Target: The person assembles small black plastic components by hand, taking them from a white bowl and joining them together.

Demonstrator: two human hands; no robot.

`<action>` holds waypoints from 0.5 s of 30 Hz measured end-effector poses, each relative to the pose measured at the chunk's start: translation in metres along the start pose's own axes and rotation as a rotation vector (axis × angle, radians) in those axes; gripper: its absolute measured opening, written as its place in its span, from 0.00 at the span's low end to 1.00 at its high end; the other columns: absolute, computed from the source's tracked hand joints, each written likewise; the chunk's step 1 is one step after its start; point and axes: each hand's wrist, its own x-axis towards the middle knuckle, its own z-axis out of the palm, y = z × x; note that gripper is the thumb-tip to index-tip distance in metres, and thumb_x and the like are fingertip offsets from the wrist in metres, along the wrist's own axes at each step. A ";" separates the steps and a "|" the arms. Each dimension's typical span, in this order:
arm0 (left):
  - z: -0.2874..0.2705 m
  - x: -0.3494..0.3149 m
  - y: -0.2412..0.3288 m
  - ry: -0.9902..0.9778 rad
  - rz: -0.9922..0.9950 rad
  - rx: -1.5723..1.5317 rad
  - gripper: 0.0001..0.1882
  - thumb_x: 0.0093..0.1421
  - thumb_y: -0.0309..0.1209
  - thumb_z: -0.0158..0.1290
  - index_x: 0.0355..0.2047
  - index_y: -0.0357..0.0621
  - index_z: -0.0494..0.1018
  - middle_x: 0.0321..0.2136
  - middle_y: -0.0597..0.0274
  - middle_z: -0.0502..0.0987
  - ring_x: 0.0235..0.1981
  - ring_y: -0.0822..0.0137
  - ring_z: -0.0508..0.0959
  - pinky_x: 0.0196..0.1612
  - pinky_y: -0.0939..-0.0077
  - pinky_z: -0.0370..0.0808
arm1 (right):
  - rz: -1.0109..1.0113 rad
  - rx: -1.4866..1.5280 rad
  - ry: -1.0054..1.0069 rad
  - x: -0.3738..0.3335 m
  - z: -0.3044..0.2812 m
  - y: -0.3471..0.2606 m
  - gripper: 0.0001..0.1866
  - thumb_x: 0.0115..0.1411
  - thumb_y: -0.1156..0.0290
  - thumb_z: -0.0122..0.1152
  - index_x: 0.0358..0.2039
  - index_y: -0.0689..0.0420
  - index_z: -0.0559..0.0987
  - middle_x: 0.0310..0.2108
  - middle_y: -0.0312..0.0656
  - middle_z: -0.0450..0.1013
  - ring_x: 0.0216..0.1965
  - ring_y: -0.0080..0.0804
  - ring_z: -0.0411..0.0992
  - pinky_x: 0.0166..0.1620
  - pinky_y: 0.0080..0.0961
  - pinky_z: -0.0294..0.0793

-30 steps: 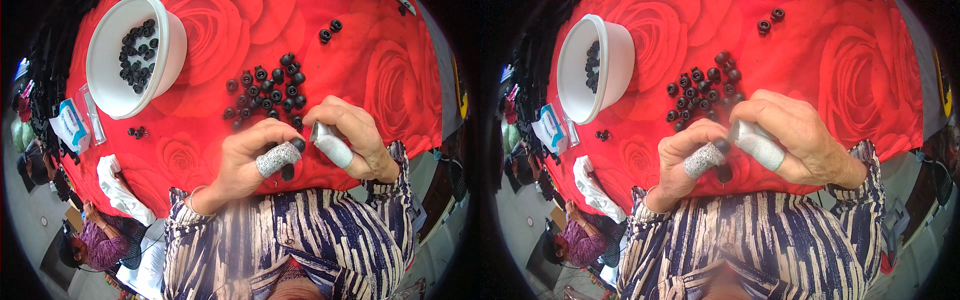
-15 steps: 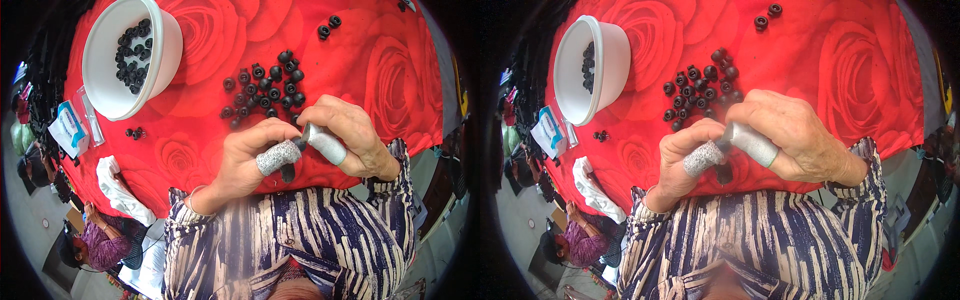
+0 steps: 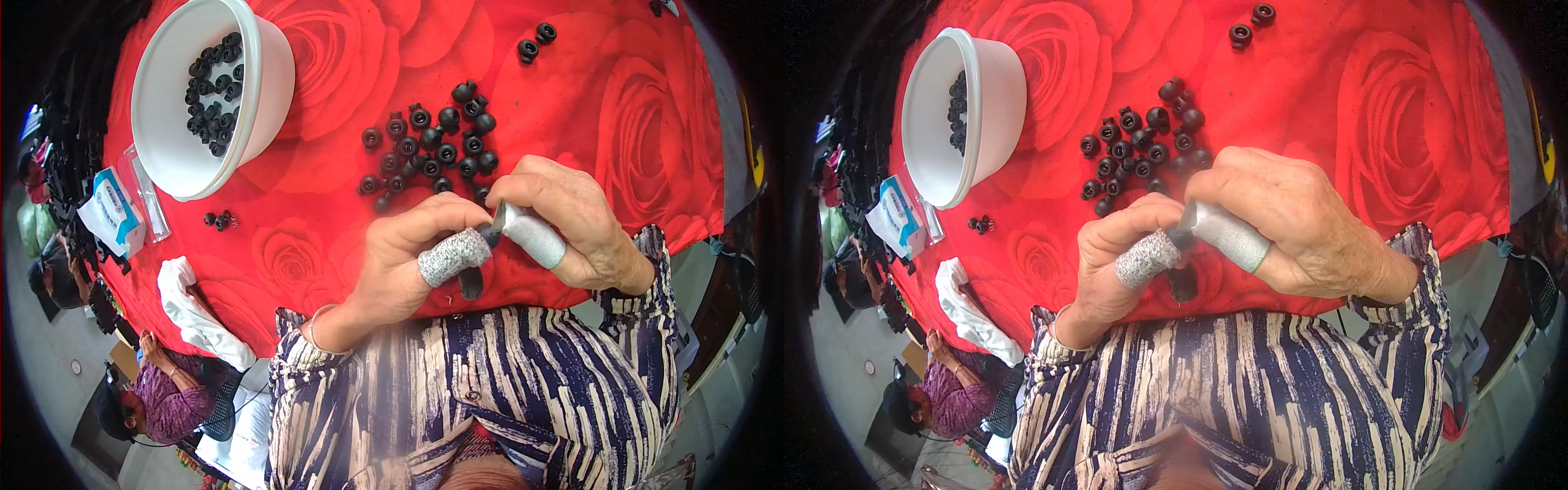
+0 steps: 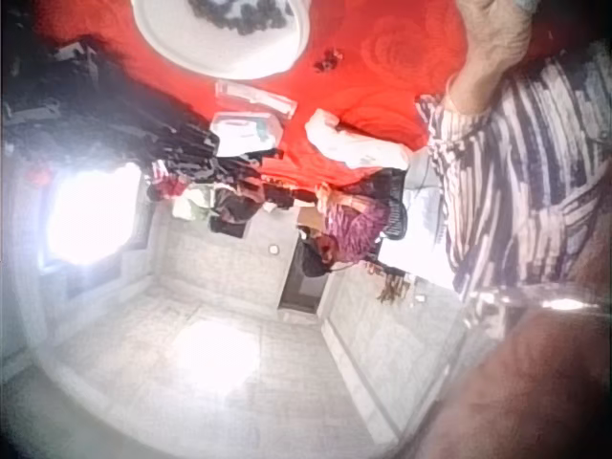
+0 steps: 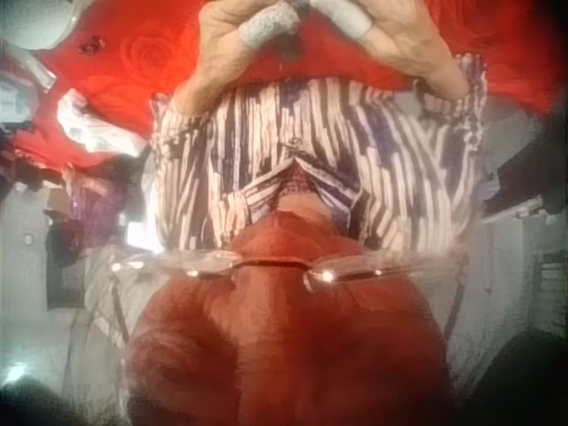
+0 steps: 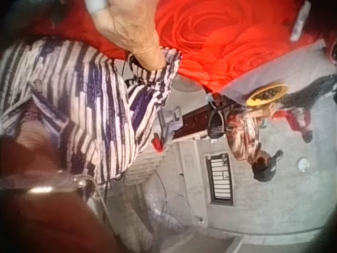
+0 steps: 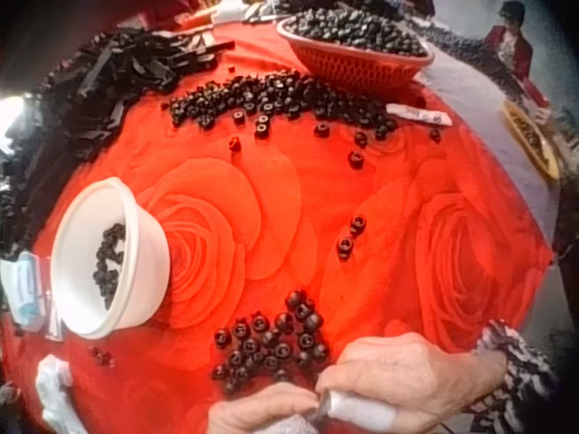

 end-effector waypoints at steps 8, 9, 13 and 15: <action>0.001 -0.001 -0.001 -0.009 0.010 0.009 0.12 0.60 0.23 0.52 0.43 0.30 0.72 0.37 0.59 0.71 0.34 0.74 0.74 0.32 0.81 0.74 | -0.002 -0.007 -0.011 -0.001 0.001 0.001 0.09 0.54 0.76 0.55 0.36 0.63 0.71 0.29 0.43 0.70 0.25 0.37 0.66 0.27 0.31 0.65; 0.001 -0.002 -0.001 -0.009 0.009 0.009 0.12 0.60 0.23 0.52 0.43 0.30 0.72 0.37 0.59 0.71 0.34 0.74 0.74 0.32 0.81 0.74 | -0.002 -0.009 -0.012 -0.001 0.001 0.001 0.09 0.54 0.76 0.55 0.36 0.63 0.72 0.29 0.43 0.70 0.25 0.37 0.66 0.27 0.31 0.65; 0.000 -0.002 -0.005 0.013 0.028 0.050 0.11 0.60 0.24 0.52 0.43 0.31 0.73 0.37 0.60 0.72 0.34 0.74 0.74 0.34 0.83 0.73 | -0.001 0.001 -0.005 0.000 0.002 0.003 0.09 0.53 0.75 0.56 0.36 0.63 0.72 0.29 0.43 0.70 0.24 0.37 0.66 0.26 0.31 0.64; 0.001 -0.003 -0.007 0.029 0.049 0.087 0.11 0.60 0.24 0.52 0.43 0.32 0.73 0.37 0.60 0.72 0.34 0.75 0.73 0.34 0.83 0.72 | -0.014 0.005 0.001 0.000 0.003 0.004 0.09 0.53 0.76 0.57 0.35 0.63 0.72 0.28 0.43 0.69 0.24 0.37 0.66 0.26 0.31 0.64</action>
